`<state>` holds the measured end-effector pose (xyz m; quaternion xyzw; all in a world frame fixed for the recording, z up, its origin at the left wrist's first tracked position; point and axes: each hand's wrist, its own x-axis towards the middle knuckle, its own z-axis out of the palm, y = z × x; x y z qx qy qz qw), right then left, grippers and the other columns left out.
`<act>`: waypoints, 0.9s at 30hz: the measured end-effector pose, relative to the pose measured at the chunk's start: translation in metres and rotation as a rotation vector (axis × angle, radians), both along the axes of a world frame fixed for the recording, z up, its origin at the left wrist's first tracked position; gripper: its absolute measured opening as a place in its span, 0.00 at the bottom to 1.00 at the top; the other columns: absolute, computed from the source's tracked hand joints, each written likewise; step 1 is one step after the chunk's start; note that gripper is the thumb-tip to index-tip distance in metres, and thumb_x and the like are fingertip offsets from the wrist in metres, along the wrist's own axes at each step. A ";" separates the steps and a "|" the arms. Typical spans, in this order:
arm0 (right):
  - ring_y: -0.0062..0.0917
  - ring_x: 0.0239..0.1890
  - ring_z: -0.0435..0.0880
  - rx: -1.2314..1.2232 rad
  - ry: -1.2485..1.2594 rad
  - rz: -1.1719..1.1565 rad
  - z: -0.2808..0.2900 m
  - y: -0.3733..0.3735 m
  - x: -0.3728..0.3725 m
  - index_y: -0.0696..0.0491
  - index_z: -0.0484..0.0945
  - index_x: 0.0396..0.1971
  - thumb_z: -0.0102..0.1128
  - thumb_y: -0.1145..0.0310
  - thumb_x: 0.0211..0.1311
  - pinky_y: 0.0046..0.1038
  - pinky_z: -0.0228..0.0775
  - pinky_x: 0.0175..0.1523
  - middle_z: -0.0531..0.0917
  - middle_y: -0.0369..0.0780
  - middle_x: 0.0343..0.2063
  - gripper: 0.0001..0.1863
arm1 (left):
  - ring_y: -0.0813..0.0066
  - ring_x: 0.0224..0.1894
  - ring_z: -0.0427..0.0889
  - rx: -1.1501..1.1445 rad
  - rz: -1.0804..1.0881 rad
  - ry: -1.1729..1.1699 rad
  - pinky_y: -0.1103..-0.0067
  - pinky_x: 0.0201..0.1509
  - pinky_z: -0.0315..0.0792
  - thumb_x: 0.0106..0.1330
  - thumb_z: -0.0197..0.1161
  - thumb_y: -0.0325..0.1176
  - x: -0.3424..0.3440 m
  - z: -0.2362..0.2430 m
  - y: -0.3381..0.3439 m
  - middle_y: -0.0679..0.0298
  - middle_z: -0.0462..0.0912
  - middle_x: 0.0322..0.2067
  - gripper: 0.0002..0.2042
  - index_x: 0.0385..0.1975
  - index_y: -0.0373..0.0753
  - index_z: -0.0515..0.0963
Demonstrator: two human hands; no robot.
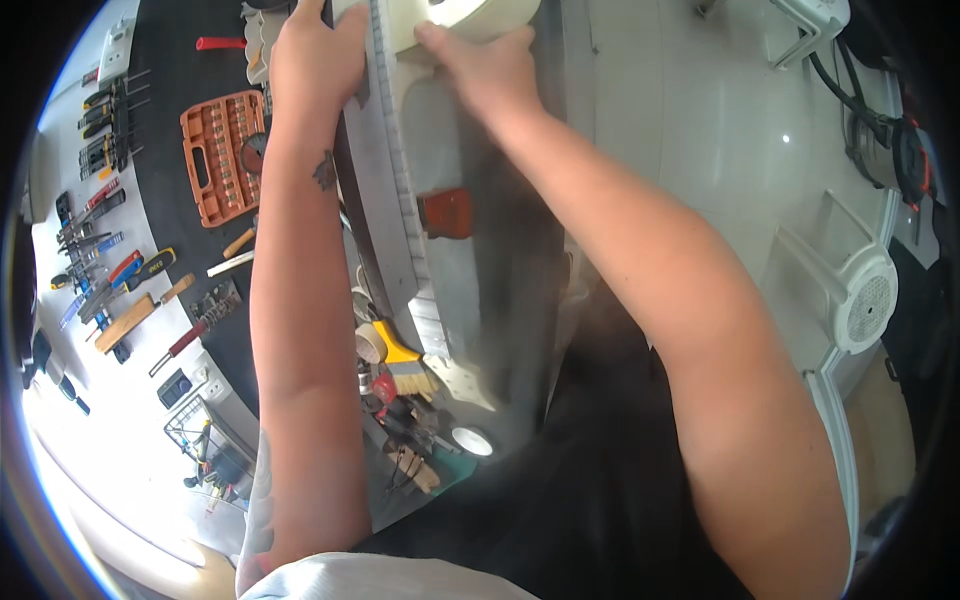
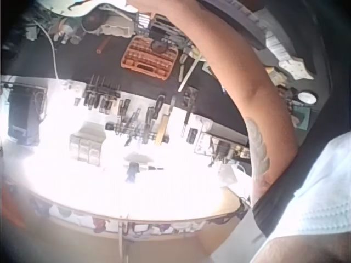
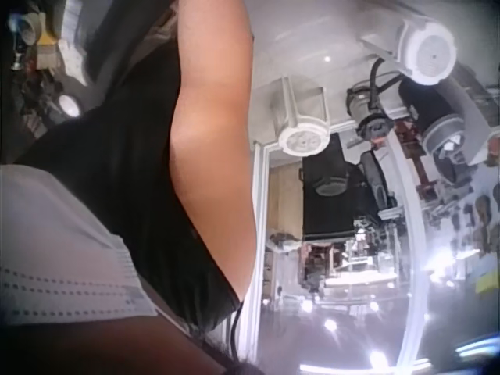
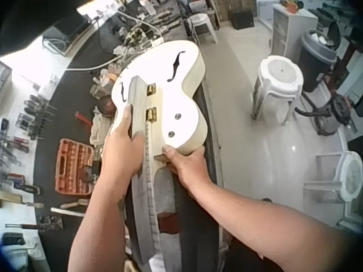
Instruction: The person sands the fretboard of a white electric guitar using a sanding block. They hold the guitar body with one hand and move the sanding block up and down the neck with the other. The person occasionally pauses to inspect the surface and reposition the instrument on the workbench.
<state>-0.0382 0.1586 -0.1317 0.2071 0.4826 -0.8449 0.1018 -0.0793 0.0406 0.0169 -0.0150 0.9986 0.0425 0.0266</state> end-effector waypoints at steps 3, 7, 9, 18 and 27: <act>0.40 0.55 0.90 0.117 -0.002 -0.087 -0.013 0.008 -0.001 0.72 0.71 0.65 0.80 0.51 0.66 0.41 0.87 0.62 0.83 0.54 0.56 0.44 | 0.39 0.38 0.91 0.089 -0.061 0.021 0.59 0.46 0.83 0.74 0.66 0.33 0.068 -0.013 -0.005 0.39 0.89 0.35 0.38 0.84 0.45 0.60; 0.39 0.55 0.90 0.247 0.058 -0.196 -0.023 0.001 -0.007 0.71 0.70 0.65 0.81 0.52 0.66 0.42 0.87 0.62 0.83 0.55 0.57 0.43 | 0.41 0.57 0.90 0.247 -0.214 0.136 0.63 0.60 0.83 0.71 0.64 0.22 0.171 -0.025 -0.045 0.35 0.86 0.58 0.40 0.84 0.34 0.57; 0.39 0.55 0.89 0.112 0.064 -0.106 -0.017 0.004 0.000 0.71 0.70 0.64 0.81 0.50 0.65 0.42 0.87 0.61 0.83 0.55 0.57 0.44 | 0.44 0.45 0.93 0.191 -0.065 0.033 0.61 0.51 0.84 0.71 0.64 0.25 0.132 -0.018 -0.035 0.40 0.90 0.45 0.39 0.84 0.38 0.59; 0.30 0.55 0.85 -0.037 0.031 -0.014 -0.004 0.011 0.001 0.64 0.80 0.57 0.78 0.51 0.65 0.37 0.77 0.64 0.87 0.44 0.52 0.34 | 0.43 0.37 0.92 0.255 -0.011 0.005 0.58 0.46 0.83 0.72 0.67 0.30 0.115 -0.018 -0.045 0.42 0.91 0.38 0.41 0.85 0.45 0.58; 0.23 0.46 0.85 -0.053 0.105 -0.070 -0.002 -0.005 0.004 0.62 0.87 0.51 0.77 0.53 0.68 0.35 0.79 0.52 0.89 0.39 0.44 0.26 | 0.38 0.40 0.89 0.235 0.094 -0.044 0.57 0.49 0.82 0.72 0.65 0.31 0.036 0.021 -0.020 0.40 0.88 0.36 0.38 0.84 0.45 0.62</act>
